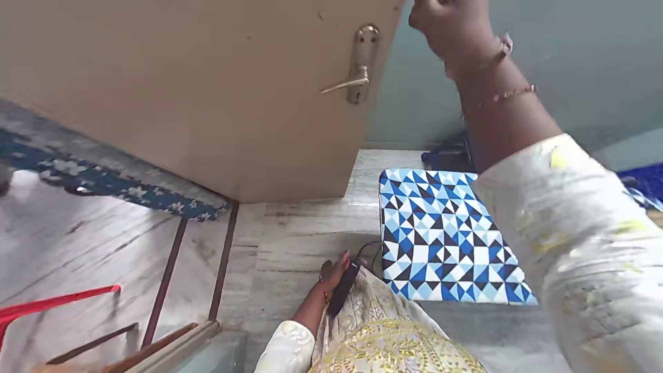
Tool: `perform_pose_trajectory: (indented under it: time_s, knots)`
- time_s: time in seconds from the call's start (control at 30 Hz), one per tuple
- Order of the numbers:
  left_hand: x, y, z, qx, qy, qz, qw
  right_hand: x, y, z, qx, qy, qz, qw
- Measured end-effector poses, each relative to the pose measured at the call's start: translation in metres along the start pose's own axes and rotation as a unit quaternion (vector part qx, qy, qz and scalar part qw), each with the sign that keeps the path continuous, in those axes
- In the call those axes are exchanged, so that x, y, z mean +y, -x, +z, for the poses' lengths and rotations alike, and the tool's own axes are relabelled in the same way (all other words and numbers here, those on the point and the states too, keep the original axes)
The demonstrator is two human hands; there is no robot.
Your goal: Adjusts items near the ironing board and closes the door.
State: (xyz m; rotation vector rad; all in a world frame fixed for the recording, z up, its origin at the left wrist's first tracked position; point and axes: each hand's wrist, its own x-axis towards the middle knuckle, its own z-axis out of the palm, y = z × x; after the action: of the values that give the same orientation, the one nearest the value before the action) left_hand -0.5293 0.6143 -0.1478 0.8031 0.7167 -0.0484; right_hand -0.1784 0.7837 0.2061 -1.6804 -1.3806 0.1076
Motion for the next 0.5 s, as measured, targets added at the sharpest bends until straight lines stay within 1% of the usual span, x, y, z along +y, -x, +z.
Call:
perform_pose_trajectory:
  time_s: [0.07, 0.1, 0.13, 0.17, 0.2, 0.23, 0.27, 0.3, 0.33, 0.37, 0.4, 0.43, 0.47, 0.5]
  knots:
    - [0.001, -0.022, 0.000, -0.001, 0.008, -0.020, 1.000, 0.020, 0.057, -0.015, 0.007, 0.064, -0.036, 0.997]
    - [0.003, -0.033, 0.002, 0.003, 0.018, -0.035, 0.999, 0.035, 0.097, -0.021, 0.018, 0.084, -0.031, 0.996]
    - [0.007, -0.042, 0.007, 0.014, 0.033, -0.052, 0.998, 0.053, 0.143, -0.026, 0.037, 0.099, -0.002, 0.994]
    - [0.011, -0.050, 0.012, 0.012, 0.045, -0.066, 0.997, 0.076, 0.196, -0.031, 0.067, 0.113, 0.053, 0.990]
    - [0.013, -0.058, 0.019, 0.013, 0.059, -0.074, 0.995, 0.098, 0.252, -0.035, 0.104, 0.117, 0.144, 0.977]
    - [0.013, -0.067, 0.025, 0.015, 0.066, -0.076, 0.995, 0.117, 0.307, -0.041, 0.153, 0.106, 0.254, 0.949]
    - [0.013, -0.074, 0.029, 0.005, 0.065, -0.081, 0.995, 0.130, 0.360, -0.047, 0.216, 0.089, 0.365, 0.901]
    - [0.012, -0.082, 0.033, 0.001, 0.061, -0.078, 0.995, 0.143, 0.409, -0.054, 0.279, 0.083, 0.458, 0.840]
    - [0.010, -0.088, 0.035, -0.004, 0.055, -0.076, 0.996, 0.155, 0.455, -0.060, 0.331, 0.085, 0.534, 0.773]
    - [0.009, -0.092, 0.038, 0.000, 0.043, -0.076, 0.996, 0.165, 0.495, -0.065, 0.368, 0.089, 0.594, 0.710]
    - [0.010, -0.094, 0.041, 0.009, 0.033, -0.077, 0.996, 0.174, 0.527, -0.070, 0.382, 0.081, 0.639, 0.662]
    - [0.011, -0.095, 0.044, 0.026, 0.027, -0.078, 0.996, 0.184, 0.552, -0.073, 0.391, 0.069, 0.666, 0.631]
    - [0.013, -0.095, 0.047, 0.034, 0.021, -0.077, 0.996, 0.192, 0.569, -0.078, 0.388, 0.040, 0.683, 0.618]
    - [0.013, -0.096, 0.051, 0.035, 0.017, -0.074, 0.996, 0.202, 0.581, -0.082, 0.380, 0.015, 0.691, 0.615]
